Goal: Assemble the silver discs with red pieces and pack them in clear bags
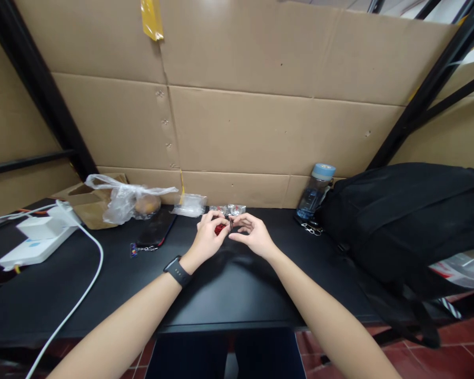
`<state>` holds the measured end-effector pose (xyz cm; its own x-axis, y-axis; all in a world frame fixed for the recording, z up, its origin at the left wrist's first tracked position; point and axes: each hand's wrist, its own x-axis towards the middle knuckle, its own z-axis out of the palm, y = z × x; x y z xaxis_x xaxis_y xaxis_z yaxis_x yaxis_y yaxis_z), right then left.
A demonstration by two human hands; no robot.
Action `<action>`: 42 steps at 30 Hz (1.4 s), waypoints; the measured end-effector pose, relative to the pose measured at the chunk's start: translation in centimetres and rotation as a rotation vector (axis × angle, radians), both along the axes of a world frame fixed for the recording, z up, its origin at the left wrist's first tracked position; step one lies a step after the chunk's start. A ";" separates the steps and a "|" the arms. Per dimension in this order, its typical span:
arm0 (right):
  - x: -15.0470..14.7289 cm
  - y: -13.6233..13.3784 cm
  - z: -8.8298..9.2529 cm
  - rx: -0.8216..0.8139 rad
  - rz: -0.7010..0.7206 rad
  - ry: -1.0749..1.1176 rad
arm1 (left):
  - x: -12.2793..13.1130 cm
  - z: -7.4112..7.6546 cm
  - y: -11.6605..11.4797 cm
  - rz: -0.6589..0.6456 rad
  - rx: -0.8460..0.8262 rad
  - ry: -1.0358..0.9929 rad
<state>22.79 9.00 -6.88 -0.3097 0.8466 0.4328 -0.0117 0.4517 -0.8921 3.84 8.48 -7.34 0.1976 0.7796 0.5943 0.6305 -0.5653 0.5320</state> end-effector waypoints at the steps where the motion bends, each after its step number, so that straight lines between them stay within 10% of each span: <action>1: 0.0 0.0 -0.1 -0.003 -0.006 -0.003 | 0.0 0.1 -0.1 0.011 0.012 0.009; 12: -0.1 0.3 -0.7 -0.065 0.028 -0.023 | -0.5 0.5 -0.3 0.095 0.100 0.118; 29: 1.3 0.4 0.1 0.402 -0.126 -0.469 | -1.0 0.4 0.3 0.013 -0.029 0.179; 42: 2.4 0.1 1.2 0.464 -0.075 -0.632 | -0.9 -0.3 0.2 -0.268 -0.094 0.384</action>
<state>25.19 9.07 -5.64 -0.5642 0.6508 0.5080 0.4804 0.7593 -0.4390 2.96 8.67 -7.62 0.5907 0.7179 0.3683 0.6299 -0.6955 0.3455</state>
